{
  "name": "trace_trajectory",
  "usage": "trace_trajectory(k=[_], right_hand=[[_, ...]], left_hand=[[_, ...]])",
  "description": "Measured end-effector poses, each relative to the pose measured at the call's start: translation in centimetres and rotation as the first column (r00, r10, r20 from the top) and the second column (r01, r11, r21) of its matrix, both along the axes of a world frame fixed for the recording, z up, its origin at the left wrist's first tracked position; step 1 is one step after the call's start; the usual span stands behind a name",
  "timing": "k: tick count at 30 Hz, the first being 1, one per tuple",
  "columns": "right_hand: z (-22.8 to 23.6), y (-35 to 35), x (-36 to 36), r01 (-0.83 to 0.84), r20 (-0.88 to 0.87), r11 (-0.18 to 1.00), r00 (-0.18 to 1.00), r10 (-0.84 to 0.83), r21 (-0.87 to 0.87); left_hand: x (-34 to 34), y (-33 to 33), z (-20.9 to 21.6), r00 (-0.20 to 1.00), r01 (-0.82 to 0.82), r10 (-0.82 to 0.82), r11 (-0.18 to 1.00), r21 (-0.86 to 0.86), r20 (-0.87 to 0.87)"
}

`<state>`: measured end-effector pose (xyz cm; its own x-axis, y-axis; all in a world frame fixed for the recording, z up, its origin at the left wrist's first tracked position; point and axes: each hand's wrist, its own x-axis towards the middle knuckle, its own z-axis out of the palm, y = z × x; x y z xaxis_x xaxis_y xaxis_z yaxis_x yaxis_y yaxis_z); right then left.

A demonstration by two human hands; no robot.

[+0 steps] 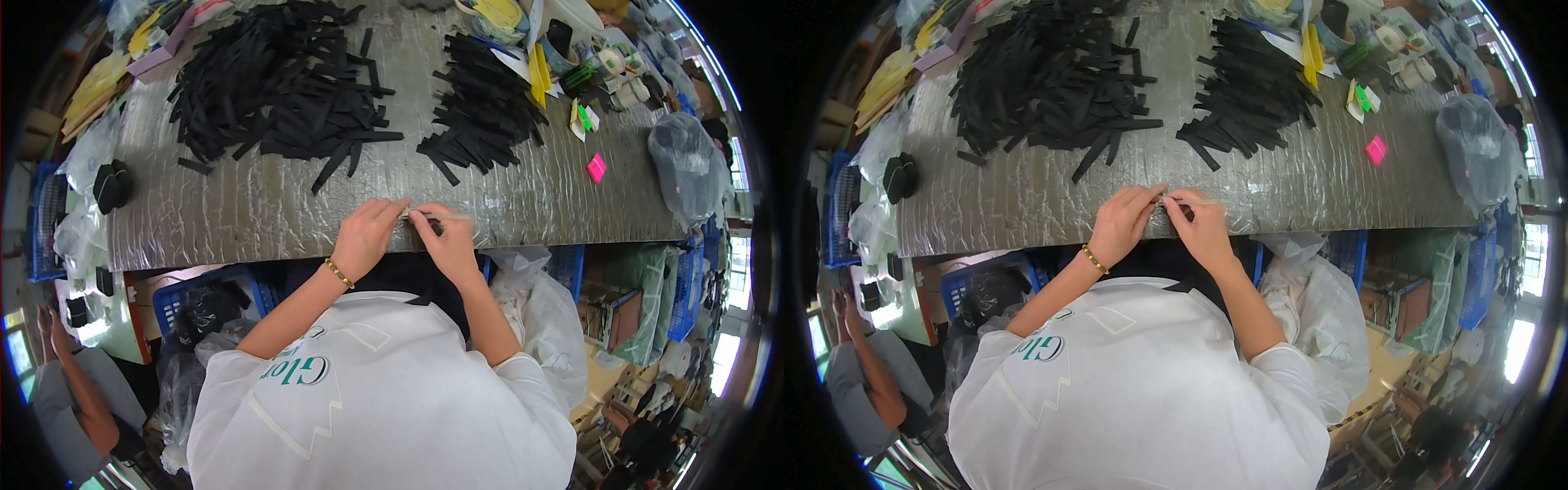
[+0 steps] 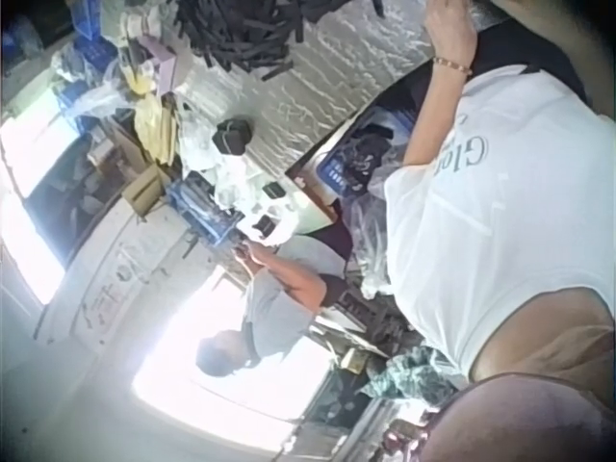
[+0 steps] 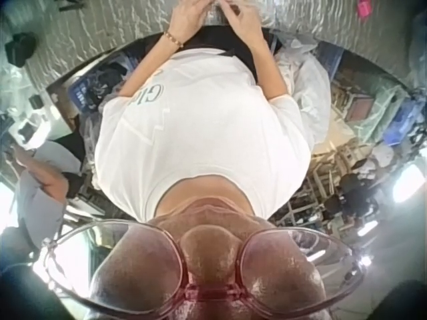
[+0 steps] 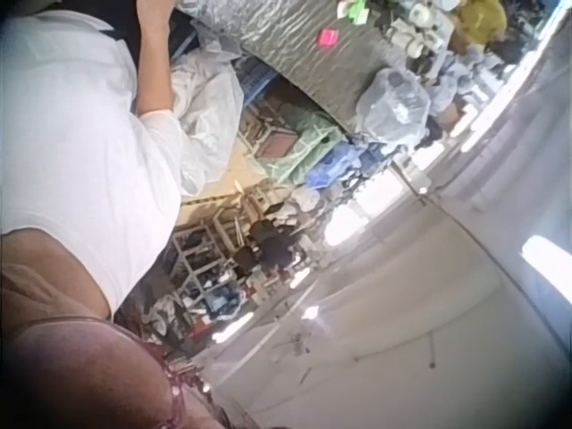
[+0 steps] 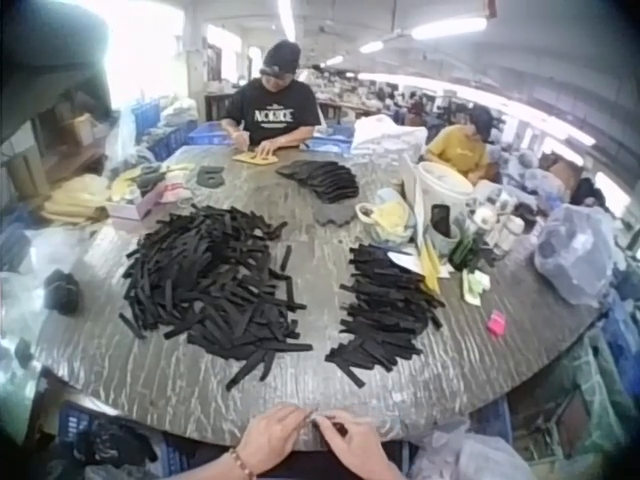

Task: Organizing small black shoe components and applying adhesive labels to them in a manufacturing facility.

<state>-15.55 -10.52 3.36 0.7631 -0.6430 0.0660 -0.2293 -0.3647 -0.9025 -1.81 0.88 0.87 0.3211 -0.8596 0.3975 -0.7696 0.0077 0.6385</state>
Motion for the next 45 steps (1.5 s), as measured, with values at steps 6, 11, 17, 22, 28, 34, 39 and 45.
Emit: trace_trajectory(k=[6, 11, 17, 22, 28, 34, 39, 45], right_hand=[[-0.6, 0.3, 0.8, -0.027, -0.018, 0.998, 1.000, 0.026, -0.064], [-0.5, 0.2, 0.5, -0.062, 0.027, 0.982, 0.997, 0.068, -0.180], [-0.5, -2.0, -0.5, -0.164, -0.069, 0.899, 0.987, 0.148, -0.405], [-0.8, -3.0, -0.2, -0.268, -0.132, 0.894, 0.963, 0.236, -0.358], [0.6, -2.3, 1.2, -0.127, 0.047, 0.941, 0.988, 0.149, -0.313], [-1.4, -2.6, -0.9, -0.142, -0.092, 0.788, 0.990, 0.109, -0.599], [-1.3, -5.5, 1.3, 0.084, -0.088, 0.720, 0.976, -0.198, -0.689], [-2.1, -4.3, 9.3, -0.001, -0.021, 0.742, 1.000, -0.018, -0.671]], left_hand=[[0.0, -0.1, -0.5, 0.999, 0.001, -0.004, 0.998, -0.062, -0.054], [0.2, 0.0, -0.3, 0.997, 0.011, -0.015, 0.999, -0.051, -0.071], [0.2, 0.0, 0.1, 0.998, 0.007, -0.009, 1.000, -0.024, -0.056], [0.4, 0.2, 0.1, 0.997, 0.020, -0.025, 0.998, -0.066, -0.076], [2.7, 1.3, 0.7, 0.994, -0.055, 0.043, 0.991, -0.121, -0.099], [5.2, 3.0, 1.3, 0.947, -0.284, 0.259, 0.951, -0.121, -0.189], [5.7, 3.7, 1.4, 0.912, -0.368, 0.333, 0.922, -0.119, -0.238], [5.7, 3.1, 1.1, 0.894, -0.379, 0.342, 0.922, -0.081, -0.290]])
